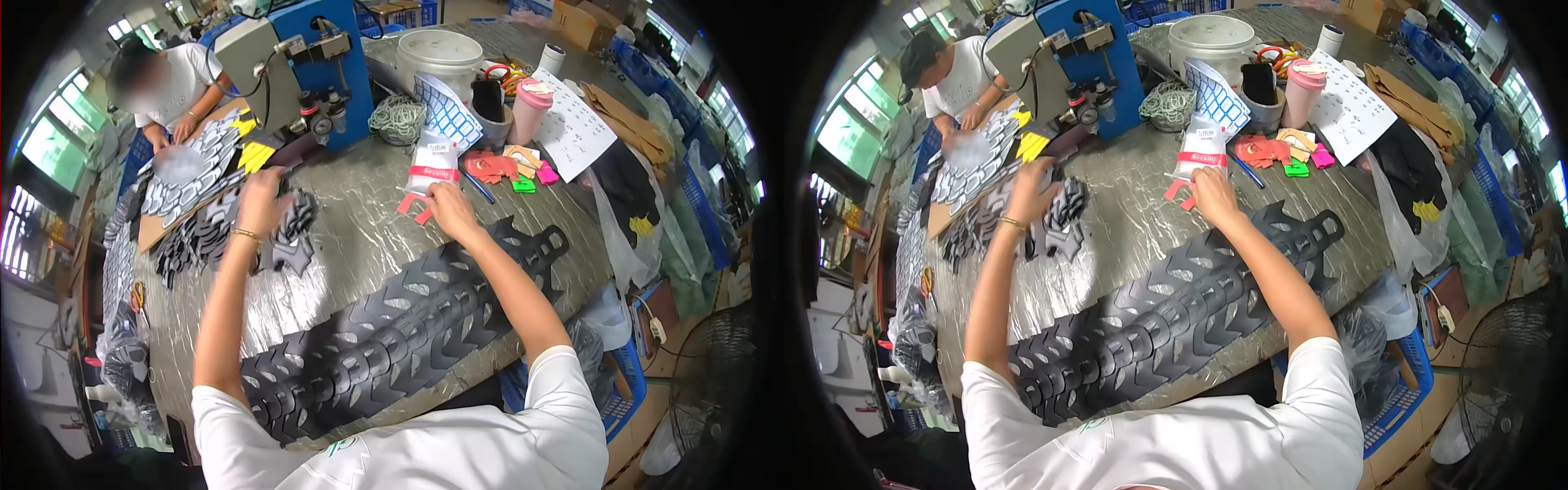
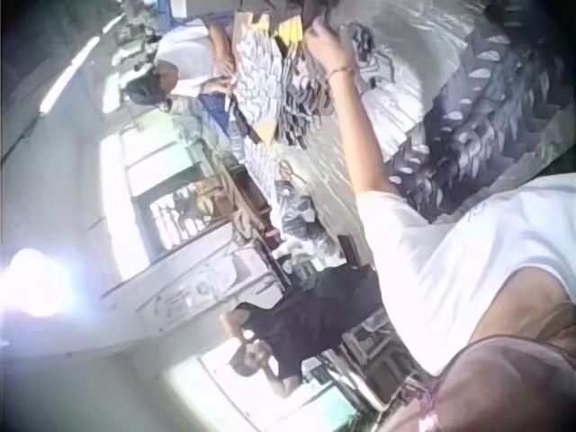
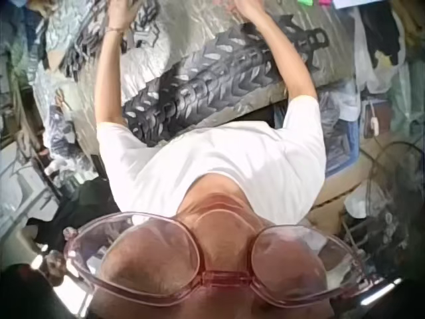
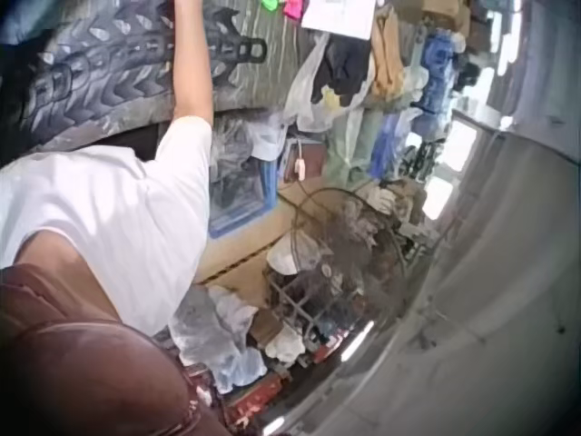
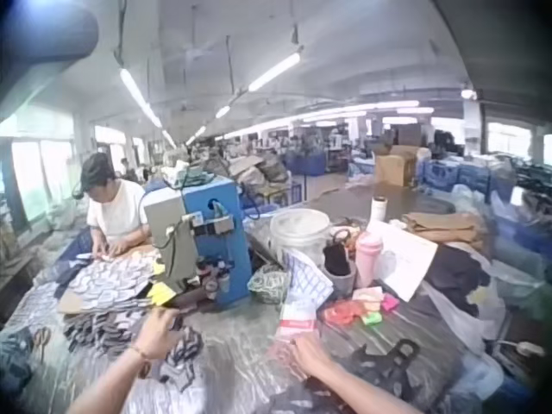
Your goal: The person arranges pattern pieces on a workbench, then picks up a broom and a dustpan to sweep the workshop floor, gathering debris into the dustpan.
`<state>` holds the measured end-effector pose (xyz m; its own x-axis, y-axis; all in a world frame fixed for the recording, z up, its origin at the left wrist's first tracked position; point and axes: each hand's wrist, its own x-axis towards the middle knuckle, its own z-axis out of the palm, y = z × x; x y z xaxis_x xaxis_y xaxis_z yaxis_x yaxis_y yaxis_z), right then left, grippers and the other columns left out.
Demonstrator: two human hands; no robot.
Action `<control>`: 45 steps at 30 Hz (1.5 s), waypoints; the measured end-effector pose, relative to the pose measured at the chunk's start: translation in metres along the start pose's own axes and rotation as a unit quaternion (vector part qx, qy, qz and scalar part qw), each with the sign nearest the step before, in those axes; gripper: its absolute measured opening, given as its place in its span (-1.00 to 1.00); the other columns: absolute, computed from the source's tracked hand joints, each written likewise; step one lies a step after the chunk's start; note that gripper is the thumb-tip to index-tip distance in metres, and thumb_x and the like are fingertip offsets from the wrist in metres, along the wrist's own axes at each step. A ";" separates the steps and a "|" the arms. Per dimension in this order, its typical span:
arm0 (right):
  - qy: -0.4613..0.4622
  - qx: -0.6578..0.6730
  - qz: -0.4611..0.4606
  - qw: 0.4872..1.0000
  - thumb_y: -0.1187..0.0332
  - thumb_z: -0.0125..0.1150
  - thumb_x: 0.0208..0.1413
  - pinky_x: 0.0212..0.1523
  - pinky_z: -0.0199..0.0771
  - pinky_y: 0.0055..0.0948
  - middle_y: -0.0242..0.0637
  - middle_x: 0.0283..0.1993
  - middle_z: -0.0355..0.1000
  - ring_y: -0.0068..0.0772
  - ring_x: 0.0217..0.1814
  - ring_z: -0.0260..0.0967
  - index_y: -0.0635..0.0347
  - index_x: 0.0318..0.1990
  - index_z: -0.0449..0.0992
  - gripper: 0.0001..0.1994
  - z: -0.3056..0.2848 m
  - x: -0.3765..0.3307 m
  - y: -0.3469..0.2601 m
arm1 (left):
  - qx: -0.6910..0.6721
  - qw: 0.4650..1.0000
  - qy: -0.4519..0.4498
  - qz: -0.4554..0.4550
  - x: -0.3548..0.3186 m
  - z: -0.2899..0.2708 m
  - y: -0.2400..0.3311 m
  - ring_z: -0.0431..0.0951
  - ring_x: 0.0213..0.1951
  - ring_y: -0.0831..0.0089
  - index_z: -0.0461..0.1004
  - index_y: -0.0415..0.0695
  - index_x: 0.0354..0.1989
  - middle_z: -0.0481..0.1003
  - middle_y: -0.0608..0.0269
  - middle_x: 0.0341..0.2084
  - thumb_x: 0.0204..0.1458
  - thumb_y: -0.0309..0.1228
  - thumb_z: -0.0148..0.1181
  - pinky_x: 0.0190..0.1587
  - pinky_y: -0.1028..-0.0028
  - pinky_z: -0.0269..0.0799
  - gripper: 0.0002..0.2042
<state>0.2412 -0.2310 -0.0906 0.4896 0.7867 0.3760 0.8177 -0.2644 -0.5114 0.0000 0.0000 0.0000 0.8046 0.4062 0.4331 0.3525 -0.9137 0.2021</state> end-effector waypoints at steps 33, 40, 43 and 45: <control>0.076 0.344 0.090 0.931 0.31 0.08 -0.05 -0.70 -0.06 -0.55 -0.49 -0.76 0.12 -0.71 -0.68 -0.02 0.32 -0.59 0.39 -0.76 -0.098 -0.095 -0.001 | -0.345 0.933 0.061 0.079 -0.030 0.072 0.275 0.44 -0.46 0.32 0.34 -0.19 -0.44 0.38 0.18 -0.52 -0.19 -0.55 0.10 -0.41 0.47 0.35 -0.89; 0.079 0.342 0.092 0.932 0.26 0.06 -0.03 -0.68 -0.01 -0.56 -0.40 -0.75 0.16 -0.73 -0.65 0.00 0.33 -0.56 0.39 -0.73 -0.105 -0.106 0.007 | -0.132 0.979 0.037 0.154 -0.037 0.075 0.286 0.43 -0.48 0.25 0.34 -0.12 -0.44 0.38 0.21 -0.53 -0.17 -0.46 0.08 -0.51 0.36 0.35 -0.90; 0.138 0.187 0.055 0.971 0.23 -0.13 0.07 -0.57 0.19 -0.30 -0.10 -0.62 0.33 -0.16 -0.60 0.28 0.32 -0.37 0.40 -0.70 -0.112 -0.080 0.038 | -0.164 0.979 0.042 0.114 -0.037 0.084 0.280 0.44 -0.49 0.25 0.35 -0.13 -0.46 0.39 0.20 -0.55 -0.16 -0.45 0.09 -0.51 0.37 0.35 -0.91; 0.171 0.118 0.034 0.978 0.27 -0.19 0.08 -0.43 0.22 -0.11 0.02 -0.44 0.37 0.09 -0.40 0.27 0.33 -0.19 0.31 -0.70 -0.106 -0.036 0.066 | -0.165 0.980 0.043 0.102 -0.039 0.083 0.273 0.44 -0.50 0.24 0.35 -0.13 -0.45 0.40 0.20 -0.57 -0.16 -0.44 0.10 -0.50 0.38 0.34 -0.90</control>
<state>0.3098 -0.3364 -0.0558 0.6467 0.5281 0.5504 0.7062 -0.1419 -0.6936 0.1042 -0.2656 -0.0345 0.7944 0.2279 0.5630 0.0033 -0.9285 0.3712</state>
